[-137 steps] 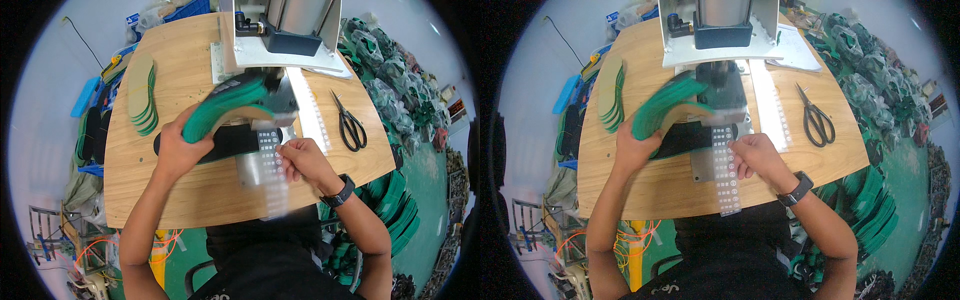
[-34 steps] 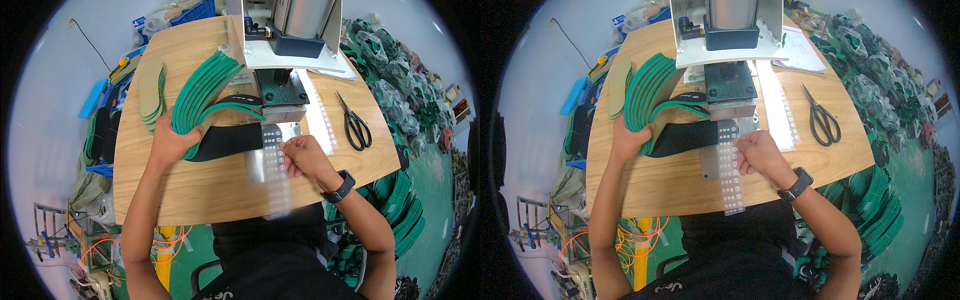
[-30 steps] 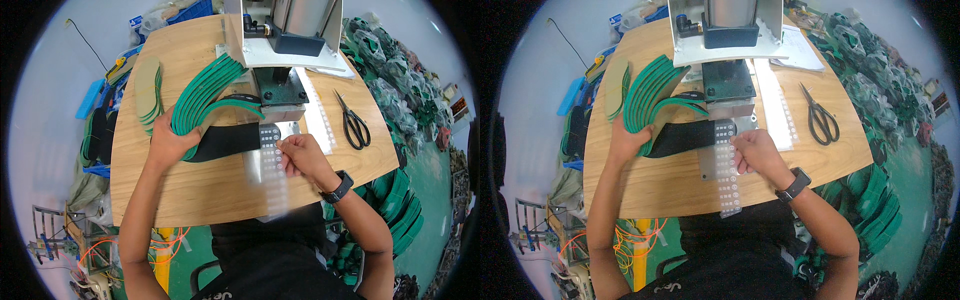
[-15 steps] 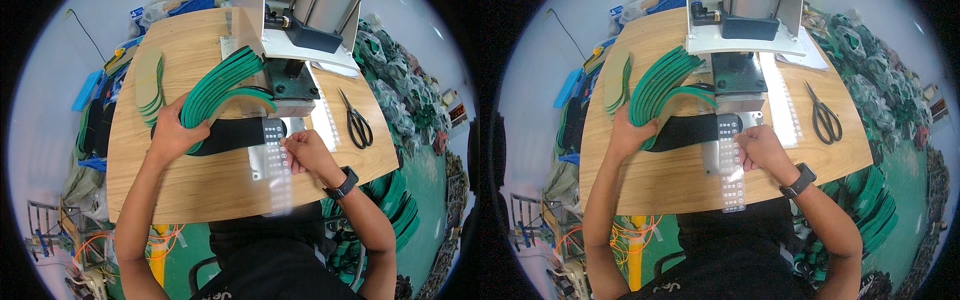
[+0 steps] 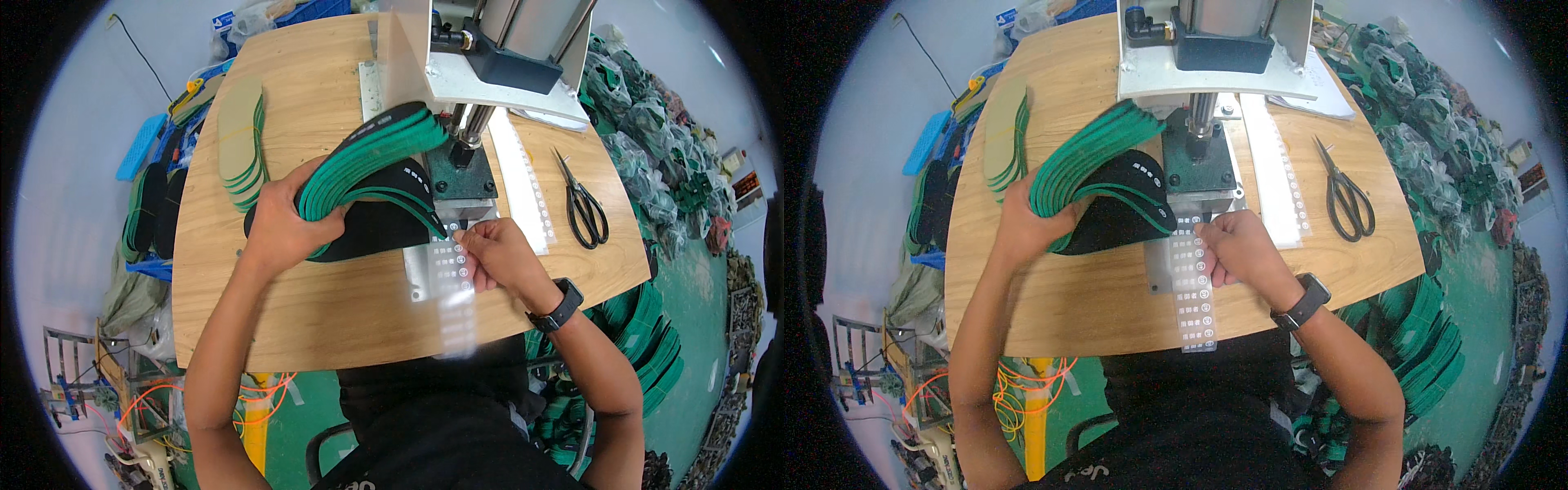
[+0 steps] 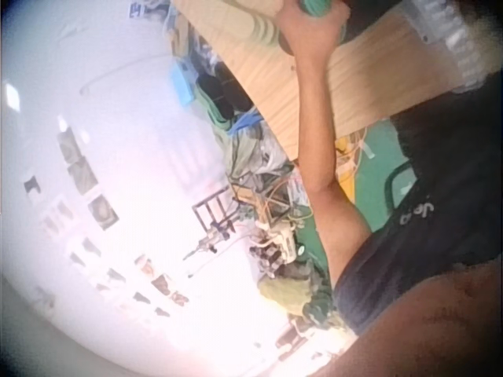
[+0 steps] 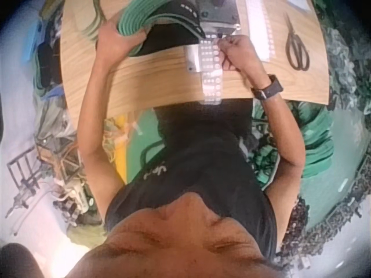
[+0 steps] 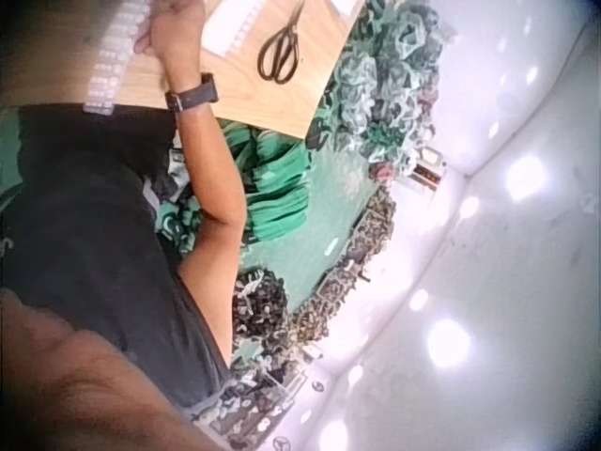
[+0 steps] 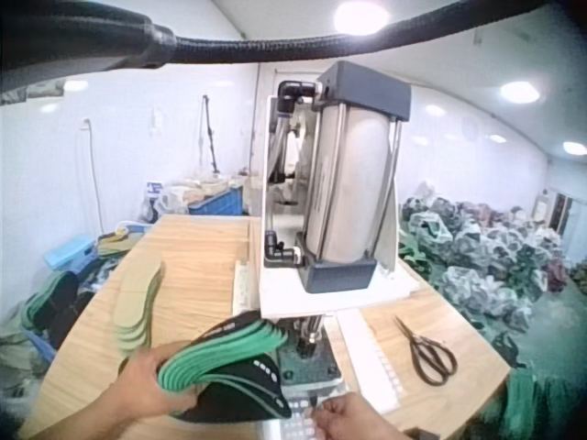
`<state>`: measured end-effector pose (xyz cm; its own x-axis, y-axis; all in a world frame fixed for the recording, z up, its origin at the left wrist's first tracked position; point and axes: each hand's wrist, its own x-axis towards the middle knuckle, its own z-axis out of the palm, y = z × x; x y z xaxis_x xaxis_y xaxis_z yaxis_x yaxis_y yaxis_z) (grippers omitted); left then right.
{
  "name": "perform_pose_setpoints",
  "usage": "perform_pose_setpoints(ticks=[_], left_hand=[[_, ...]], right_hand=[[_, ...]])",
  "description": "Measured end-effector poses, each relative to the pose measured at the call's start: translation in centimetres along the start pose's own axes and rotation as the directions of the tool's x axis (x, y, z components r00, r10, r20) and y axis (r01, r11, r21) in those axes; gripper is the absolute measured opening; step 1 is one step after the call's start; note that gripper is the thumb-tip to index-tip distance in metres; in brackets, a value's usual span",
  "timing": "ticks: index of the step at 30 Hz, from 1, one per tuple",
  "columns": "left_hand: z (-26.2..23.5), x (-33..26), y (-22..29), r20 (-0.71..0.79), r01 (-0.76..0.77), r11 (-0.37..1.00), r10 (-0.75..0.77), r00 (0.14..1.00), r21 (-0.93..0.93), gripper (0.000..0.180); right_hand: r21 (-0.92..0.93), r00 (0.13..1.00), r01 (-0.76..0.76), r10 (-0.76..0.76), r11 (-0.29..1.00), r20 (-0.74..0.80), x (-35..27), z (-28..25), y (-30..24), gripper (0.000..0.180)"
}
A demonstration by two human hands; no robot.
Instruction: The person cuts small stickers from a plastic sheet using scissors and applies them to the heel area of shoe insoles. They use a pneumatic press machine to secure each sticker onto the insole before placing the finished item aside in a stack.
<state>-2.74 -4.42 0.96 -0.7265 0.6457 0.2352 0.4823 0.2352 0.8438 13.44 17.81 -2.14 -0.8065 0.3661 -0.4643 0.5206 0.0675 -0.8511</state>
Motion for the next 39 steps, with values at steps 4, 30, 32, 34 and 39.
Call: perform_pose_setpoints(ticks=[4, 30, 32, 34, 39], left_hand=[[-0.1, 0.0, 0.1, -0.005, -0.029, 0.999, 0.029, 1.0, 0.022, 0.048], [0.1, -0.2, -0.4, 0.011, -0.005, 0.997, 0.004, 1.0, 0.076, 0.05], [0.2, -0.3, -0.4, 0.014, -0.035, 0.997, 0.035, 0.999, 0.069, 0.049], [0.3, -0.3, -0.4, 0.007, -0.066, 0.996, 0.066, 0.998, 0.056, 0.048], [0.7, -0.9, -0.8, -0.024, -0.114, 0.991, 0.117, 0.993, 0.075, 0.051]], right_hand=[[0.024, 1.0, 0.019, -0.019, 1.0, -0.001, -0.1, -0.1, 0.2, 0.035], [0.075, 0.998, 0.049, -0.051, 0.996, 0.028, -1.0, -0.1, 0.8, 0.028], [0.069, 0.999, 0.052, -0.052, 0.996, 0.008, -1.1, 0.0, 0.8, 0.028], [0.07, 0.998, 0.06, -0.06, 0.996, -0.003, -1.2, 0.0, 0.7, 0.027], [0.103, 0.986, 0.165, -0.167, 0.981, 0.014, -1.2, 0.1, 1.6, 0.019]])
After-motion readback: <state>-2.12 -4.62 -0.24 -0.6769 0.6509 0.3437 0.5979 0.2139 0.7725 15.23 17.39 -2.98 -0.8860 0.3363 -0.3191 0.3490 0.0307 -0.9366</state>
